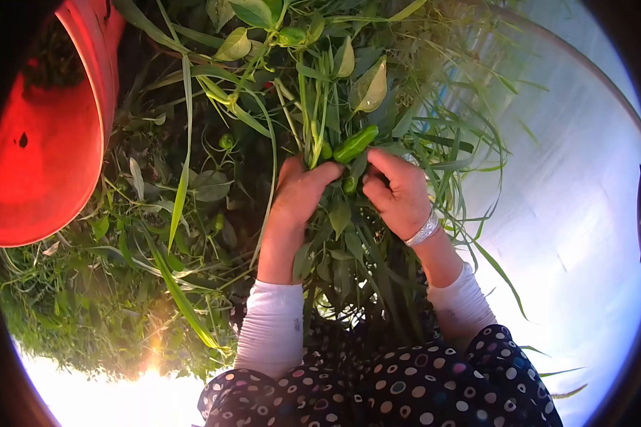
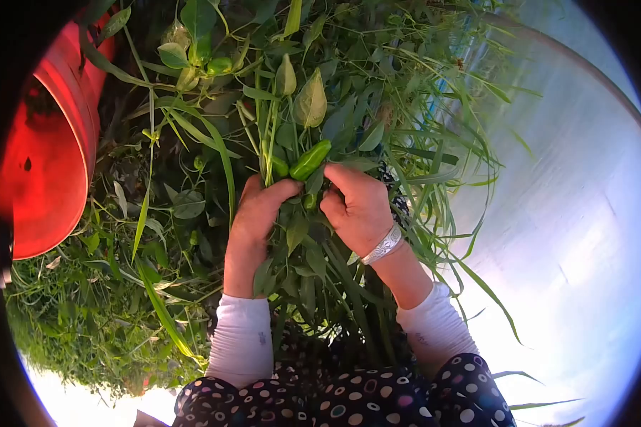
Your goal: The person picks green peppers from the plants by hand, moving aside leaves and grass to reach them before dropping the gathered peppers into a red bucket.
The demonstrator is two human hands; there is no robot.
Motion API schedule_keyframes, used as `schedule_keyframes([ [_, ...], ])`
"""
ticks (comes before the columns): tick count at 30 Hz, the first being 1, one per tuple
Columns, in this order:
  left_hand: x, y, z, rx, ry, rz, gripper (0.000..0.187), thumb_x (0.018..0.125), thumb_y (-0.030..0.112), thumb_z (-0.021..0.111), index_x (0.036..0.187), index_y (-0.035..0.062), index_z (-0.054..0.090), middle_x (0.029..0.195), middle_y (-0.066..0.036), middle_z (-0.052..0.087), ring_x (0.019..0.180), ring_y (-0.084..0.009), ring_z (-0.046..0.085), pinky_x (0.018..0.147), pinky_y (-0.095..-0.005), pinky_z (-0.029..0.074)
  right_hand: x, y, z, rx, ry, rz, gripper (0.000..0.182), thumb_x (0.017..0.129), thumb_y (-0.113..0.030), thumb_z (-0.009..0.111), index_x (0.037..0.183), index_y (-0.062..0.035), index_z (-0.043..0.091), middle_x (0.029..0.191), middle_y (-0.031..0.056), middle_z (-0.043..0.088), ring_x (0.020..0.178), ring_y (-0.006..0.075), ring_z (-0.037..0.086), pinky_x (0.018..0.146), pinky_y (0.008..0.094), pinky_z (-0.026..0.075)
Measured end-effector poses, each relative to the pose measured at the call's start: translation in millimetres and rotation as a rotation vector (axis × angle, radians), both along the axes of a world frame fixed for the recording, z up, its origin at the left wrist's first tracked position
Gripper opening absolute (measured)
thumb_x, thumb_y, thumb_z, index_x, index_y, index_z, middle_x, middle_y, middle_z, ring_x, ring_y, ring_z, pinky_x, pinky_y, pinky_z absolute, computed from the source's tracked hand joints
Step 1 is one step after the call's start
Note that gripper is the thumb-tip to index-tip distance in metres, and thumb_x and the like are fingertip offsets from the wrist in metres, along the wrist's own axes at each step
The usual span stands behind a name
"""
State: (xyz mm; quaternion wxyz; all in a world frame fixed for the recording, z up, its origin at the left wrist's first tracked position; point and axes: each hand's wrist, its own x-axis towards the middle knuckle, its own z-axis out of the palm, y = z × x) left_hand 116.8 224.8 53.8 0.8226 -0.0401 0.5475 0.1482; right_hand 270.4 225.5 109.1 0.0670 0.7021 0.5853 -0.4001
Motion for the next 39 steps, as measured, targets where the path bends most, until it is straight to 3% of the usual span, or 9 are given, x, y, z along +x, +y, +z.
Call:
schedule_keyframes([
  [2, -1, 5, 6, -0.155, 0.032, 0.057, 0.029, 0.074, 0.013, 0.059, 0.097, -0.0043, 0.060, 0.087, -0.008, 0.064, 0.076, -0.0152, 0.059, 0.069, -0.0290, 0.047, 3, -12, 19, -0.410, 0.380, -0.547, 0.029, 0.077, 0.004, 0.051, 0.105, -0.0042, 0.057, 0.077, 0.0020, 0.055, 0.064, 0.0117, 0.051, 0.059, 0.0244, 0.042],
  [5, -4, 6, 8, -0.104, -0.015, 0.060, 0.031, 0.074, 0.013, 0.059, 0.099, -0.0040, 0.059, 0.088, -0.009, 0.063, 0.078, -0.0155, 0.060, 0.068, -0.0293, 0.047, 9, -15, 27, -0.109, 0.427, -0.690, 0.035, 0.077, 0.008, 0.049, 0.108, -0.0045, 0.057, 0.082, 0.0040, 0.054, 0.069, 0.0073, 0.054, 0.060, 0.0269, 0.045],
  [10, -4, 0, 10, -0.053, -0.035, 0.135, 0.032, 0.075, 0.014, 0.059, 0.102, -0.0032, 0.059, 0.092, -0.009, 0.063, 0.082, -0.0157, 0.060, 0.071, -0.0285, 0.047, 5, 20, 21, -0.005, 0.289, 0.151, 0.033, 0.066, 0.008, 0.057, 0.094, -0.0090, 0.062, 0.086, 0.0077, 0.054, 0.075, 0.0267, 0.056, 0.065, 0.0303, 0.048],
  [18, -2, -13, 14, 0.118, -0.101, 0.300, 0.027, 0.083, 0.011, 0.056, 0.103, -0.0058, 0.057, 0.108, -0.012, 0.054, 0.096, -0.0160, 0.056, 0.081, -0.0275, 0.045, -3, 25, 2, 0.042, 0.069, 0.484, 0.031, 0.056, -0.012, 0.070, 0.083, -0.0119, 0.055, 0.079, 0.0048, 0.051, 0.072, 0.0261, 0.053, 0.063, 0.0395, 0.043],
  [20, -3, -12, 15, 0.390, 0.021, 0.151, 0.025, 0.082, 0.011, 0.057, 0.102, -0.0047, 0.058, 0.102, -0.010, 0.057, 0.090, -0.0155, 0.058, 0.076, -0.0274, 0.047, -8, 26, 1, -0.008, 0.052, 0.483, 0.031, 0.056, -0.014, 0.069, 0.083, -0.0115, 0.055, 0.076, 0.0053, 0.051, 0.071, 0.0262, 0.054, 0.063, 0.0399, 0.043],
  [24, -3, 0, 13, 0.215, -0.037, 0.111, 0.025, 0.080, 0.011, 0.058, 0.101, -0.0030, 0.059, 0.093, -0.008, 0.060, 0.082, -0.0152, 0.060, 0.071, -0.0281, 0.048, -7, 19, 5, -0.113, 0.035, 0.482, 0.027, 0.058, -0.020, 0.067, 0.079, -0.0091, 0.054, 0.069, 0.0069, 0.053, 0.066, 0.0279, 0.056, 0.060, 0.0393, 0.044],
  [26, 5, 3, 16, -0.044, -0.003, 0.332, 0.027, 0.078, 0.010, 0.058, 0.102, -0.0025, 0.059, 0.087, -0.006, 0.062, 0.073, -0.0151, 0.060, 0.066, -0.0284, 0.048, -5, 11, 5, -0.166, 0.101, 0.401, 0.023, 0.061, -0.018, 0.066, 0.078, -0.0080, 0.055, 0.071, 0.0078, 0.054, 0.065, 0.0290, 0.056, 0.057, 0.0386, 0.044],
  [35, 11, -19, -19, 0.166, 0.188, -0.111, 0.035, 0.070, 0.024, 0.063, 0.093, -0.0024, 0.062, 0.077, -0.012, 0.065, 0.072, -0.0180, 0.061, 0.069, -0.0331, 0.046, -15, -9, 40, -0.603, 0.541, 0.001, 0.018, 0.066, -0.005, 0.064, 0.081, -0.0031, 0.055, 0.081, 0.0083, 0.057, 0.066, 0.0202, 0.058, 0.057, 0.0291, 0.047],
  [39, 8, -16, -18, 0.171, 0.178, -0.133, 0.036, 0.070, 0.024, 0.063, 0.094, -0.0026, 0.063, 0.078, -0.012, 0.065, 0.072, -0.0186, 0.061, 0.069, -0.0328, 0.047, -19, 21, 54, -0.448, 0.587, -0.111, 0.018, 0.064, -0.003, 0.061, 0.081, -0.0033, 0.055, 0.074, 0.0088, 0.056, 0.064, 0.0228, 0.058, 0.059, 0.0310, 0.046],
])
